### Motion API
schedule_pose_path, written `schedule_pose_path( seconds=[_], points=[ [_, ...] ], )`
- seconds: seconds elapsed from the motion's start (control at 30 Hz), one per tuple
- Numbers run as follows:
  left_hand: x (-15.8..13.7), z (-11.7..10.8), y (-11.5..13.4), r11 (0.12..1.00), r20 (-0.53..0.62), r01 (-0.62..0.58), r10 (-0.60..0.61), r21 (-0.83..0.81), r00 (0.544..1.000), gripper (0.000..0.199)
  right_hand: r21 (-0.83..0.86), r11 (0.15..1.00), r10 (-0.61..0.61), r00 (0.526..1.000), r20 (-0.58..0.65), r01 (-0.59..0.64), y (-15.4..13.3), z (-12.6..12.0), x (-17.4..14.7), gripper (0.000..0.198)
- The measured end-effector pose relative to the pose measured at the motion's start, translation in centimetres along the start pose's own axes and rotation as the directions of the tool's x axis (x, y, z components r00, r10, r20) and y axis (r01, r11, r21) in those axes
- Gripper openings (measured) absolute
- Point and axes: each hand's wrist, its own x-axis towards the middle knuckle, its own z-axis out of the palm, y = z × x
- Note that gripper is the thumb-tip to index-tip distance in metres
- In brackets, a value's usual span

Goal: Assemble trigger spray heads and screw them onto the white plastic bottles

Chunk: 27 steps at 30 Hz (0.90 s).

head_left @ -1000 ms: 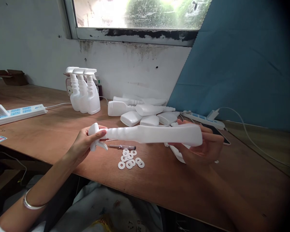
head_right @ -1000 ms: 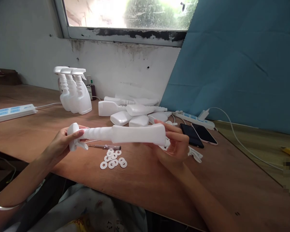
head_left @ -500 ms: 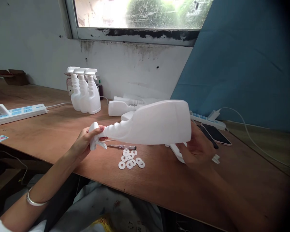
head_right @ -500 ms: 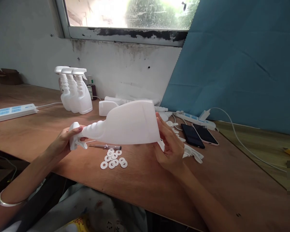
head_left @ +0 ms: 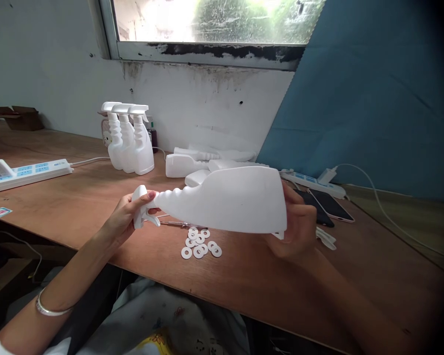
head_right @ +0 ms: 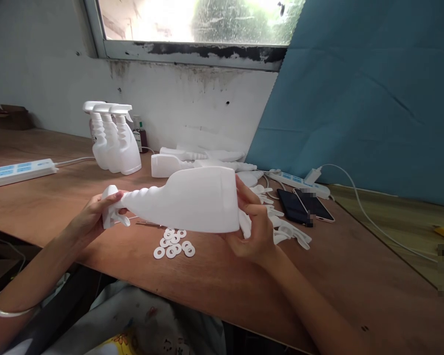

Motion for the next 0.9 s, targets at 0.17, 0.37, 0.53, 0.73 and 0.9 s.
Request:
schedule_pose_path(
  seconds=[0.17,0.37,0.53,0.73,0.9],
  points=[
    [-0.4,0.0,0.1,1.0,0.073,-0.007,0.006,0.015,0.997,0.031,-0.015,0.998,-0.054,0.999,0.006,0.054,0.1,-0.1,0.5,0.064],
    [-0.7,0.1,0.4,0.998,0.064,-0.036,0.033,0.043,0.997,0.03,-0.153,0.988,-0.037,0.997,-0.061,0.027,0.1,-0.3,0.6,0.053],
    [-0.8,0.0,0.5,0.995,0.083,-0.066,0.06,0.071,0.995,0.029,-0.241,0.969,-0.103,0.974,-0.201,0.053,0.4,-0.5,0.5,0.03],
    [-0.9,-0.2,0.3,0.989,0.077,-0.106,0.098,0.107,0.992,0.028,-0.269,0.962,-0.027,0.97,-0.242,-0.04,-0.2,-0.2,0.6,0.027],
    [-1.0,-0.1,0.5,0.984,0.038,-0.125,0.122,0.127,0.992,0.029,-0.208,0.953,0.174,0.958,-0.227,-0.222,-1.4,0.3,0.8,0.029]
  ],
)
